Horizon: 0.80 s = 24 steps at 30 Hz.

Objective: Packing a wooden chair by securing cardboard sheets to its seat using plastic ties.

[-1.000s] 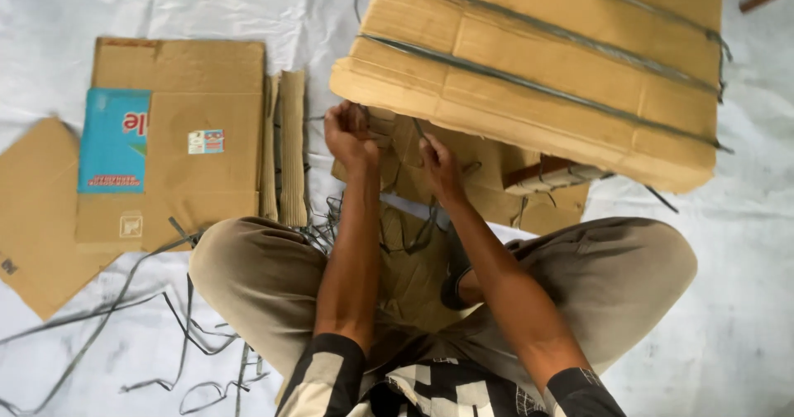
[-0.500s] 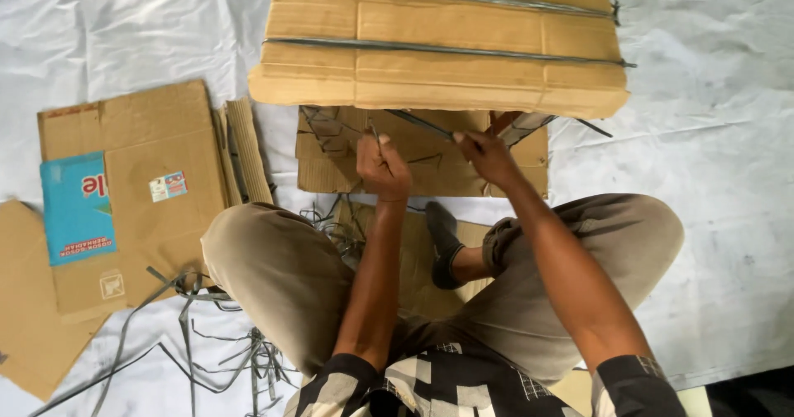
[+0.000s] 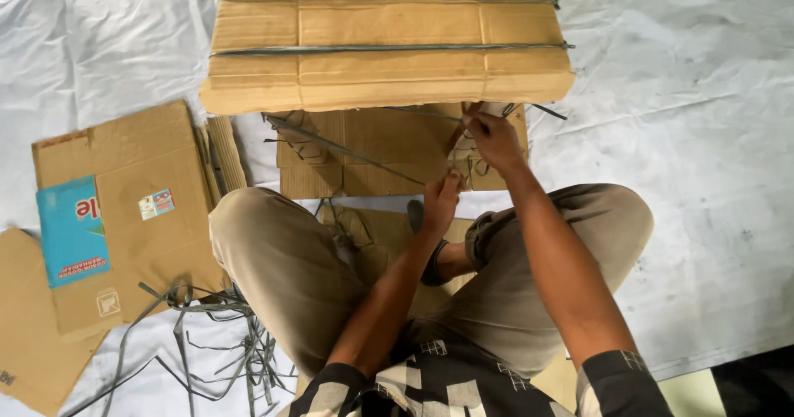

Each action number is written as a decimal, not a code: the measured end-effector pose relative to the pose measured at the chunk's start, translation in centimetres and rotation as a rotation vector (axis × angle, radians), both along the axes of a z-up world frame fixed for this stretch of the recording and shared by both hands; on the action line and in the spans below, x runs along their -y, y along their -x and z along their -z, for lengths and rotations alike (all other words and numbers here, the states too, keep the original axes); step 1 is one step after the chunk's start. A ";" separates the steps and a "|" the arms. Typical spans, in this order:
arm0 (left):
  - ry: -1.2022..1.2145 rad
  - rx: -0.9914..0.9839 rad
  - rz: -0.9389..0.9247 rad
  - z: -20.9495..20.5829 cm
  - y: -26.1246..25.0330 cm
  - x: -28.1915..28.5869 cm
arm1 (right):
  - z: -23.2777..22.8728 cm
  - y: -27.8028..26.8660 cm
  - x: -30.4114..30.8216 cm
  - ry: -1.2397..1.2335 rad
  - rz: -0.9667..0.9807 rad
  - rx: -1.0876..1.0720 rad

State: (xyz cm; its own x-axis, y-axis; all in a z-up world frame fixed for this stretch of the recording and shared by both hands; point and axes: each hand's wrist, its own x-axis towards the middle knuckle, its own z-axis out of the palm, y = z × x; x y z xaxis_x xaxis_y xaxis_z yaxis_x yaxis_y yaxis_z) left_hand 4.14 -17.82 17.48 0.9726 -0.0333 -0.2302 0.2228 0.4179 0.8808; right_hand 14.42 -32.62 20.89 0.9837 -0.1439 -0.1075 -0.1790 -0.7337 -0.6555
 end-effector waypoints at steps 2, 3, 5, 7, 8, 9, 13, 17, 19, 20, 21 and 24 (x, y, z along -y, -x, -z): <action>0.015 -0.041 0.084 1.2 0.6 0.4 | -1.4 0.8 -1.1 -0.034 -0.004 -0.003; 0.031 -0.086 0.162 1.8 0.9 0.6 | -2.1 1.3 -1.6 -0.067 -0.014 -0.009; 0.013 -0.090 0.126 2.3 0.7 0.5 | -1.7 1.4 -2.0 -0.087 0.004 0.000; -0.005 -0.092 0.090 1.9 0.1 0.1 | -0.5 1.2 -2.4 -0.107 0.021 0.012; -0.003 -0.054 0.106 1.3 -0.2 -0.1 | 0.4 1.1 -2.5 -0.248 0.054 0.015; -0.003 -0.020 0.125 0.8 -0.3 -0.5 | 1.5 1.1 -2.7 -0.391 0.089 0.015; -0.106 0.043 0.312 4.9 -2.0 0.7 | 0.5 1.4 -5.5 -0.610 0.202 0.000; -0.294 0.027 0.197 8.0 -4.2 2.0 | -1.0 1.7 -4.5 -0.392 0.127 -0.021; -0.321 -0.016 0.082 9.5 -5.9 2.2 | -2.6 2.2 -3.1 -0.167 0.042 -0.033; -0.299 -0.065 -0.011 9.6 -6.7 1.9 | -3.2 2.3 -2.3 -0.062 0.011 -0.070; -0.276 -0.114 -0.106 9.8 -7.6 1.5 | -3.7 2.4 -1.5 0.042 -0.022 -0.108; -0.165 -0.032 -0.125 3.0 -11.8 1.4 | -1.7 1.6 3.7 0.298 0.097 -0.246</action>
